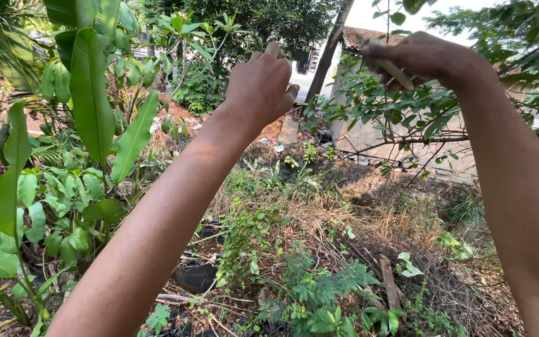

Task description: The person uses pruning shears to trim leaves and stems from several small plants in a garden. They move between different plants, cutting foliage and branches, and occasionally repositioning themselves to reach different areas.

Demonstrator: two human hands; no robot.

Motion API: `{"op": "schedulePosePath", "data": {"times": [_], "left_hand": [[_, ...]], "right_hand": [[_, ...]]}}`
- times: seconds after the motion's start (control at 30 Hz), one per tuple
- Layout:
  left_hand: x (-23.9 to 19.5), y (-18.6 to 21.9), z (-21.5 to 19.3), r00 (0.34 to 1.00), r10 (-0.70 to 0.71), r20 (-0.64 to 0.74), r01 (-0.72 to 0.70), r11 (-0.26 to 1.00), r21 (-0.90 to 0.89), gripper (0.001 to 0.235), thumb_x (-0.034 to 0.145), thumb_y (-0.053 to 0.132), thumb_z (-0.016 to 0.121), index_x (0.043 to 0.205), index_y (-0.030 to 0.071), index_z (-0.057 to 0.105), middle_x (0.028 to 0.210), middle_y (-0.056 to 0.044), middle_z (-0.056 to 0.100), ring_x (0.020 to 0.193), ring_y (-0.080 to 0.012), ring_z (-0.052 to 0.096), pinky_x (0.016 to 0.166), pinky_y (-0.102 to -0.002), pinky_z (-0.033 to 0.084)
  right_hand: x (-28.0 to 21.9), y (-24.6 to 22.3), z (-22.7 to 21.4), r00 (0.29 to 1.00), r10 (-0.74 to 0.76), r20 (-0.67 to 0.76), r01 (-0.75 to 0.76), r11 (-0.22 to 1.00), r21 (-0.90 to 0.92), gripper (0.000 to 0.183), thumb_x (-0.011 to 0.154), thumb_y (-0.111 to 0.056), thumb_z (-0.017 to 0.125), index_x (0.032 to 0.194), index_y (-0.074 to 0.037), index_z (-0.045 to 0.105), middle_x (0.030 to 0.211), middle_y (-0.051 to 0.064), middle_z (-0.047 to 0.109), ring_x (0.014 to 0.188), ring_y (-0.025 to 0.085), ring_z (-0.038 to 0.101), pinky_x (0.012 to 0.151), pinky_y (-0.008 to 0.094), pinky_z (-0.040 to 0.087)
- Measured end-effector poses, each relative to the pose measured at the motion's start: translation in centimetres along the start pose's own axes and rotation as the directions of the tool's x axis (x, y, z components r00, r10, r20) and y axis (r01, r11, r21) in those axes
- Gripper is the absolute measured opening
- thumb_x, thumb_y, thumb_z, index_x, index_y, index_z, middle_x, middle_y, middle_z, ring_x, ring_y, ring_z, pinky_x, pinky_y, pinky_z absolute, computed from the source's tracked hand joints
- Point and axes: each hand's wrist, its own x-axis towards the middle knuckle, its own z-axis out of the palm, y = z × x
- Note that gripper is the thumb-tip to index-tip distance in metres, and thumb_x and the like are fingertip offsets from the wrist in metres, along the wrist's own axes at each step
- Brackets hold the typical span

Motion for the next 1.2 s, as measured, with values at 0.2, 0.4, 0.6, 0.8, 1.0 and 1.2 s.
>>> {"op": "schedulePosePath", "data": {"times": [0.2, 0.4, 0.6, 0.8, 1.0, 1.2], "left_hand": [[-0.4, 1.2, -0.1, 1.000, 0.006, 0.008, -0.005, 1.000, -0.018, 0.043, 0.090, 0.043, 0.075, 0.097, 0.001, 0.072, 0.121, -0.015, 0.058, 0.111, -0.0302, 0.063, 0.082, -0.048, 0.059], [-1.1, 3.0, -0.2, 0.986, 0.001, 0.166, 0.006, 0.999, -0.045, 0.040, 0.094, 0.041, 0.072, 0.099, 0.001, 0.072, 0.126, -0.016, 0.058, 0.107, -0.0268, 0.066, 0.080, -0.041, 0.063], [-2.8, 2.7, 0.6, 0.996, 0.075, 0.056, -0.073, 0.997, -0.025, 0.033, 0.088, 0.036, 0.074, 0.097, 0.004, 0.073, 0.121, -0.015, 0.059, 0.112, -0.0301, 0.062, 0.085, -0.045, 0.057], [-3.5, 1.6, 1.1, 0.994, 0.052, 0.095, -0.055, 0.998, 0.025, 0.028, 0.090, 0.030, 0.070, 0.101, 0.004, 0.071, 0.120, -0.013, 0.060, 0.113, -0.0289, 0.062, 0.089, -0.045, 0.056], [-2.4, -0.3, 1.8, 0.996, 0.066, 0.051, -0.069, 0.996, 0.056, 0.027, 0.092, 0.028, 0.069, 0.098, 0.002, 0.071, 0.122, -0.016, 0.058, 0.112, -0.0310, 0.062, 0.087, -0.047, 0.056], [-2.4, 1.3, 2.9, 0.991, 0.063, 0.116, -0.081, 0.985, 0.153, 0.024, 0.090, 0.028, 0.071, 0.098, 0.005, 0.073, 0.122, -0.014, 0.061, 0.113, -0.0283, 0.063, 0.090, -0.046, 0.055]], "right_hand": [[2.0, 0.1, -0.6, 0.956, -0.161, -0.243, 0.186, 0.979, 0.085, 0.072, 0.105, -0.068, 0.045, 0.125, 0.000, 0.060, 0.104, 0.019, 0.070, 0.089, 0.028, 0.073, 0.078, 0.050, 0.056], [4.2, -1.1, 0.0, 0.953, -0.167, -0.252, 0.228, 0.945, 0.234, 0.076, 0.103, -0.066, 0.040, 0.129, 0.004, 0.054, 0.105, 0.018, 0.065, 0.093, 0.028, 0.073, 0.085, 0.048, 0.059], [5.1, -3.1, 0.5, 0.948, -0.204, -0.246, 0.296, 0.851, 0.433, 0.079, 0.101, -0.069, 0.042, 0.129, 0.004, 0.053, 0.107, 0.018, 0.065, 0.097, 0.027, 0.072, 0.090, 0.048, 0.058], [6.4, -3.4, 0.5, 0.893, -0.221, -0.391, 0.373, 0.851, 0.369, 0.074, 0.099, -0.067, 0.052, 0.130, 0.001, 0.054, 0.108, 0.018, 0.066, 0.096, 0.025, 0.073, 0.087, 0.051, 0.061], [6.2, -0.7, 0.9, 0.893, -0.201, -0.402, 0.381, 0.814, 0.439, 0.071, 0.104, -0.062, 0.048, 0.126, 0.005, 0.054, 0.108, 0.021, 0.067, 0.095, 0.029, 0.074, 0.087, 0.050, 0.060], [6.5, -0.8, 0.9, 0.930, -0.244, -0.275, 0.345, 0.839, 0.421, 0.069, 0.106, -0.063, 0.044, 0.129, 0.002, 0.052, 0.113, 0.018, 0.064, 0.102, 0.028, 0.070, 0.091, 0.047, 0.057]]}}
